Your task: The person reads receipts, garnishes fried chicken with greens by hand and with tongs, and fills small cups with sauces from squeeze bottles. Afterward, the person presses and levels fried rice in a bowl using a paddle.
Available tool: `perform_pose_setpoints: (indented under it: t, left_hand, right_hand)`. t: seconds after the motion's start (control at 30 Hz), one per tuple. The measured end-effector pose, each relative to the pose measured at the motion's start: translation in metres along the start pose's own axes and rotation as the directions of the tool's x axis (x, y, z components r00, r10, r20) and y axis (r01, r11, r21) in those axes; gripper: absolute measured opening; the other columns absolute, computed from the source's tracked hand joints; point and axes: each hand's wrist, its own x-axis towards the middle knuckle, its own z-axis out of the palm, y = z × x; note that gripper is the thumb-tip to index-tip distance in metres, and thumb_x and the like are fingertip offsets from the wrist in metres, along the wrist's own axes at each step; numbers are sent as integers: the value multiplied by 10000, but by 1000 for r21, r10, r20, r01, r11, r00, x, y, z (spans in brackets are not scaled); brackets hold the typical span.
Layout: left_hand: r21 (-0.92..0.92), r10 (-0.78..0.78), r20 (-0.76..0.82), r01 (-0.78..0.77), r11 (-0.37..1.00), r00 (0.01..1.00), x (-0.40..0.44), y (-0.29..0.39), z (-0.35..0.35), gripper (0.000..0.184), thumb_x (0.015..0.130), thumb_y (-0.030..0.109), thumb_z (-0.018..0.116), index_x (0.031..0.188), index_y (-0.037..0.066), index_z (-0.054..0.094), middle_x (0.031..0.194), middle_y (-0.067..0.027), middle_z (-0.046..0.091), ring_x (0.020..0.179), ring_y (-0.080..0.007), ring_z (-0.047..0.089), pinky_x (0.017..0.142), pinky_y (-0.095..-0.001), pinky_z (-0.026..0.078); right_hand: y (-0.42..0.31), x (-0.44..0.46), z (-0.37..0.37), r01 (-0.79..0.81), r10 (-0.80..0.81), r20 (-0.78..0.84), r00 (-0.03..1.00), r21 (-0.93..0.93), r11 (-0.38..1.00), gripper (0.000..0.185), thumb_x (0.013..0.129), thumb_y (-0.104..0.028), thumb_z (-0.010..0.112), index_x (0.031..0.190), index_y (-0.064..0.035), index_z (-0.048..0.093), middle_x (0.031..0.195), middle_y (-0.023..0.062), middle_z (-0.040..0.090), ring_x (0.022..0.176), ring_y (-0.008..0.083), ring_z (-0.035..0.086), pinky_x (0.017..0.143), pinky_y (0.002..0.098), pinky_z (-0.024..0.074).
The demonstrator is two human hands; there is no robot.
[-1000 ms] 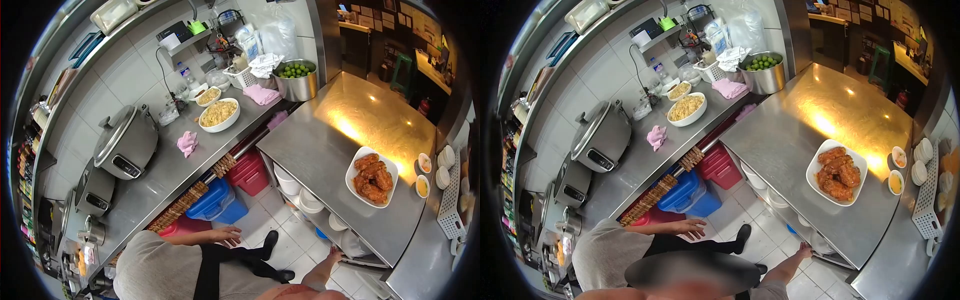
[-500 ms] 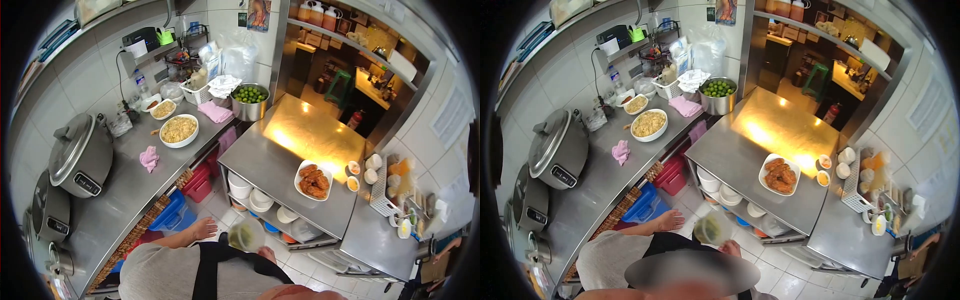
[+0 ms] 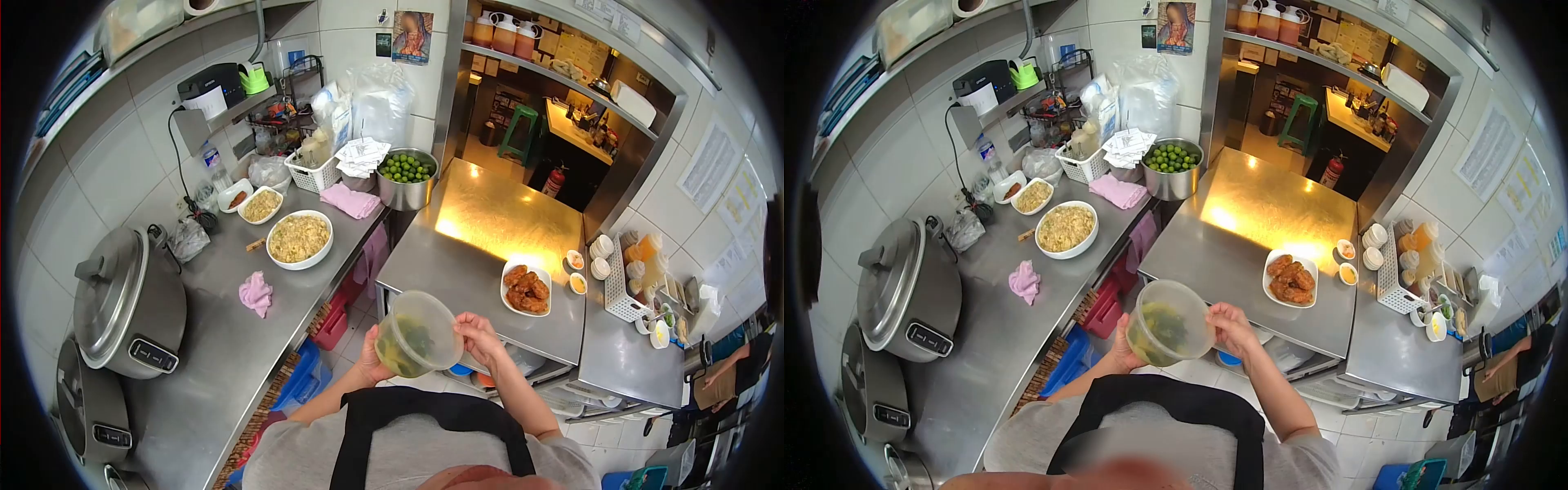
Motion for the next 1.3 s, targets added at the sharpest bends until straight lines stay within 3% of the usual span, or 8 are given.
perform_pose_setpoints:
  t: [0.23,0.33,0.4,0.43,0.5,0.53,0.83,1.3]
  left_hand:
    - [-60,83,86,-78,995,993,-13,39,-7,759,653,503,658,1252,107,412,1218,-111,481,1134,-294,441,977,-487,320]
    - [46,173,29,-174,984,984,-13,49,4,717,649,427,659,1239,97,420,1200,-108,492,1116,-281,456,971,-477,330]
    - [-34,255,-53,-257,966,966,-7,52,10,648,652,365,631,1211,97,442,1176,-100,507,1086,-267,479,956,-462,346]
    - [-38,257,-53,-259,965,965,-4,54,9,648,652,365,631,1211,97,442,1176,-100,507,1086,-267,479,956,-462,346]
    - [6,315,-111,-317,948,942,4,58,5,601,665,369,609,1182,99,463,1160,-94,515,1064,-261,492,938,-453,360]
    - [5,304,-111,-306,952,946,5,59,1,580,676,361,585,1179,98,462,1158,-93,516,1061,-259,493,931,-451,363]
    - [19,190,-108,-189,982,976,7,54,-23,671,634,404,600,1200,73,453,1164,-124,511,1067,-286,494,936,-457,373]
    - [-5,149,-90,-150,989,985,14,36,-53,657,609,422,594,1159,76,495,1122,-113,543,1037,-286,504,922,-444,379]
  right_hand:
    - [10,43,37,67,-67,10,998,55,996,116,788,-84,597,871,-43,526,786,29,585,668,109,578,621,263,496]
    - [-5,44,54,47,-66,-71,995,-248,968,129,787,-103,611,869,-39,534,828,27,579,699,114,569,656,273,483]
    - [-17,31,75,526,-675,37,737,-660,537,192,766,-158,632,869,-26,539,868,63,568,719,153,566,652,296,462]
    - [-23,24,83,524,-673,40,739,-661,536,192,766,-158,632,869,-26,539,868,63,568,719,153,566,652,296,462]
    - [-36,16,95,619,-529,462,712,-769,162,219,738,-149,642,849,-11,514,884,109,536,746,220,557,649,302,443]
    - [-36,16,101,606,-516,486,705,-791,83,217,709,-138,655,786,-31,482,796,108,510,721,254,536,625,328,423]
    - [-57,35,94,600,18,638,770,-733,320,270,685,-107,663,715,-25,408,650,73,437,599,201,448,545,319,367]
    - [-59,64,76,561,247,676,694,-723,402,239,637,-65,664,689,-22,435,617,39,462,583,165,459,544,299,371]
